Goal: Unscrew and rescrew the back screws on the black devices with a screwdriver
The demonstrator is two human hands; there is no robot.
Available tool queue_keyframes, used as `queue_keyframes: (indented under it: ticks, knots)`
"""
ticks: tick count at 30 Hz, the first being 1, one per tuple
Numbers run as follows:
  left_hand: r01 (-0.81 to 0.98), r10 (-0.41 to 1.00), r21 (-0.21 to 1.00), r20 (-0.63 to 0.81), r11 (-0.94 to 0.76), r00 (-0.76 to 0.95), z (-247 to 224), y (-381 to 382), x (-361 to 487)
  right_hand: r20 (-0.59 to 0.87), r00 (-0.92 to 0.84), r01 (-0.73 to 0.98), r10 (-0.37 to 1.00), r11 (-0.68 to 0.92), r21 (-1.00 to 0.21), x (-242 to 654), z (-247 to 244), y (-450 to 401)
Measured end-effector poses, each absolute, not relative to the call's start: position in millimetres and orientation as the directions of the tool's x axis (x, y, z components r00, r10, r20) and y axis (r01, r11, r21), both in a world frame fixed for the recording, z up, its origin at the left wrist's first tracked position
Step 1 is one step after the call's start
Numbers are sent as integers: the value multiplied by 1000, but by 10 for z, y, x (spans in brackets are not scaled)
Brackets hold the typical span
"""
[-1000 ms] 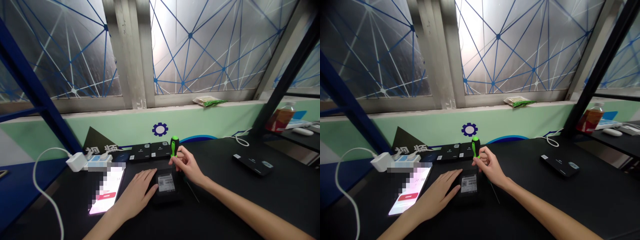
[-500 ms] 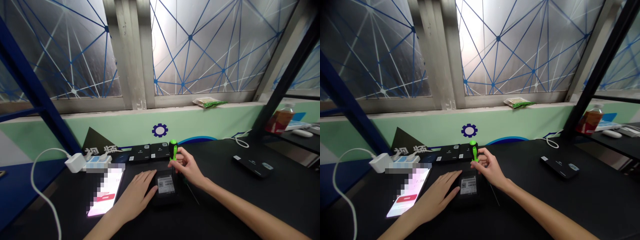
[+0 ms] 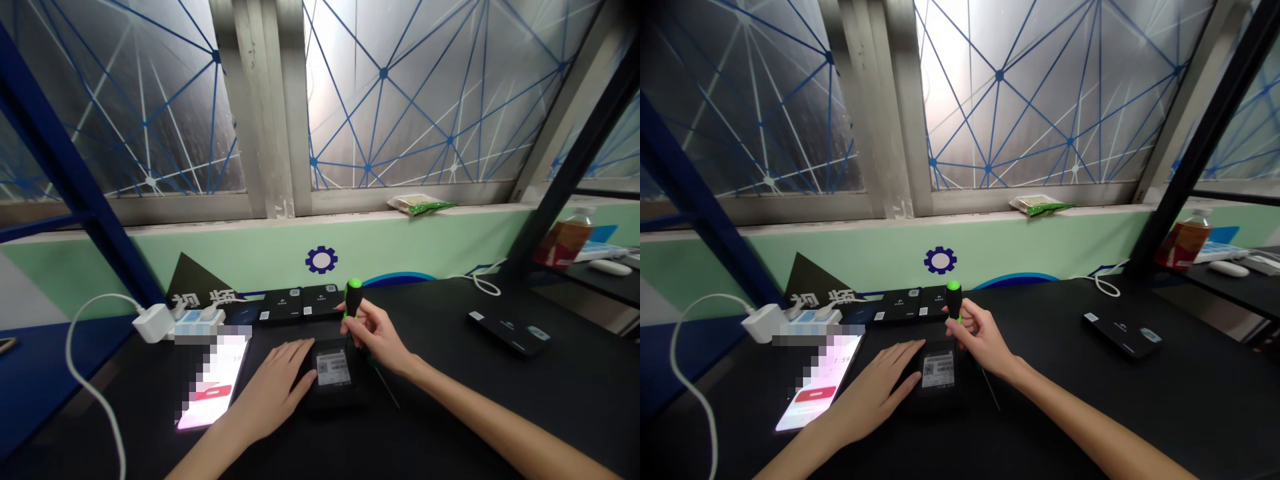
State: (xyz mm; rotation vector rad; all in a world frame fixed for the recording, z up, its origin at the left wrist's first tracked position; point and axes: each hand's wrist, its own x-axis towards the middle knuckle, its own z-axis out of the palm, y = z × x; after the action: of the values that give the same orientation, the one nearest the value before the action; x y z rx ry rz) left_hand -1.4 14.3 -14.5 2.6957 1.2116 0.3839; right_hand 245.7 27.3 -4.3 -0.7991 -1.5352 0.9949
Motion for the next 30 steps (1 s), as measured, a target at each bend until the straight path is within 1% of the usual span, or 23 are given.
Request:
queue_keyframes:
  ticks: [5, 9, 15, 18, 25, 30]
  knots:
    - [704, 749, 261, 169, -660, 640, -185, 160, -28, 372, -133, -63, 919, 367, -928, 2433, -73, 309]
    - [708, 753, 260, 166, -656, 637, -203, 166, -37, 361, -134, -78, 923, 353, -932, 2430, -46, 307]
    - [704, 747, 253, 171, -663, 642, -192, 159, -36, 391, -246, -103, 887, 377, -920, 2463, 5, 278]
    - [706, 749, 255, 172, -661, 640, -189, 160, -34, 399, -266, -110, 877, 384, -917, 2465, -1, 269]
    - [706, 748, 252, 177, -662, 639, -189, 159, -30, 351, -155, -134, 923, 333, -933, 2417, -33, 291]
    - [700, 744, 253, 186, -668, 642, -196, 161, -34, 338, -171, -159, 925, 313, -936, 2424, -16, 305]
